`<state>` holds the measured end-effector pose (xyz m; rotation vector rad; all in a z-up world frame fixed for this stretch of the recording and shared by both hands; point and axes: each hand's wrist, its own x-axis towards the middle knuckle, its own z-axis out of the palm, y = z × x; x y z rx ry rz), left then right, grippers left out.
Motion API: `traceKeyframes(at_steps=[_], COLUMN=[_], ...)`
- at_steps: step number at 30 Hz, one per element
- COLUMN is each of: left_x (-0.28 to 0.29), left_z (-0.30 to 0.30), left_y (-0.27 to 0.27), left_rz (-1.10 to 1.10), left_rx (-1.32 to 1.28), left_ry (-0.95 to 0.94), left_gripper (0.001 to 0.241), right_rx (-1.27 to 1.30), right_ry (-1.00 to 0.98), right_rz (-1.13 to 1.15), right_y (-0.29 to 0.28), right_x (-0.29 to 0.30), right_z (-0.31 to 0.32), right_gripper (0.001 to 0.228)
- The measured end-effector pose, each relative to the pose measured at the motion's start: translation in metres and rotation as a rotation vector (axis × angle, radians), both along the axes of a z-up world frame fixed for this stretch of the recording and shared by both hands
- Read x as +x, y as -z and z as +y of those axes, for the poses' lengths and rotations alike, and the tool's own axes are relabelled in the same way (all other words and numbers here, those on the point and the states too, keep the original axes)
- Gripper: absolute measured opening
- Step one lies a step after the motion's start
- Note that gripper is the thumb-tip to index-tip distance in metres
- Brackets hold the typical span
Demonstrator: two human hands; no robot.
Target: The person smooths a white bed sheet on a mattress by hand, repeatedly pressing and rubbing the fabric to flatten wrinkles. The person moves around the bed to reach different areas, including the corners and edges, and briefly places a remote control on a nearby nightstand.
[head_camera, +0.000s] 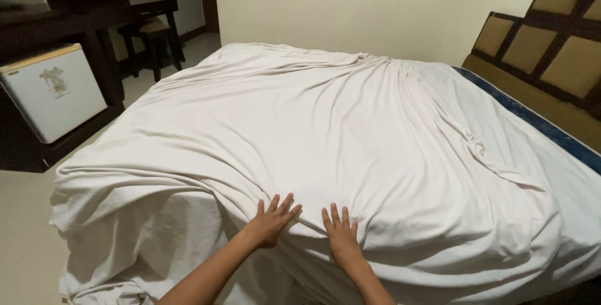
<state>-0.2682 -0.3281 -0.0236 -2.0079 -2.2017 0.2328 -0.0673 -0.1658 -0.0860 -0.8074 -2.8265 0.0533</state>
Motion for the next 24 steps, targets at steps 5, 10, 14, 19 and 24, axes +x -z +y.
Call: traceKeyframes(at_steps=[5, 10, 14, 19, 24], left_x=[0.002, 0.010, 0.020, 0.033, 0.035], left_z=[0.016, 0.058, 0.064, 0.055, 0.071], left_y=[-0.005, 0.014, 0.025, -0.013, -0.001], left_rz=[0.005, -0.025, -0.057, -0.120, -0.150], left_rx=[0.001, 0.081, 0.167, 0.048, 0.173], left_ry=[-0.005, 0.049, 0.009, -0.016, -0.093], left_gripper=[0.133, 0.148, 0.143, 0.141, 0.132], right_rx=[-0.121, -0.087, -0.038, 0.262, 0.195], right_ry=[0.096, 0.179, 0.292, 0.271, 0.244], right_rz=[-0.105, -0.127, -0.101, -0.004, 0.051], right_y=[-0.056, -0.076, -0.059, -0.007, -0.001], right_x=[0.007, 0.002, 0.009, 0.014, 0.011], right_z=[-0.041, -0.048, -0.026, 0.005, 0.009], right_gripper=[0.104, 0.113, 0.109, 0.087, 0.084])
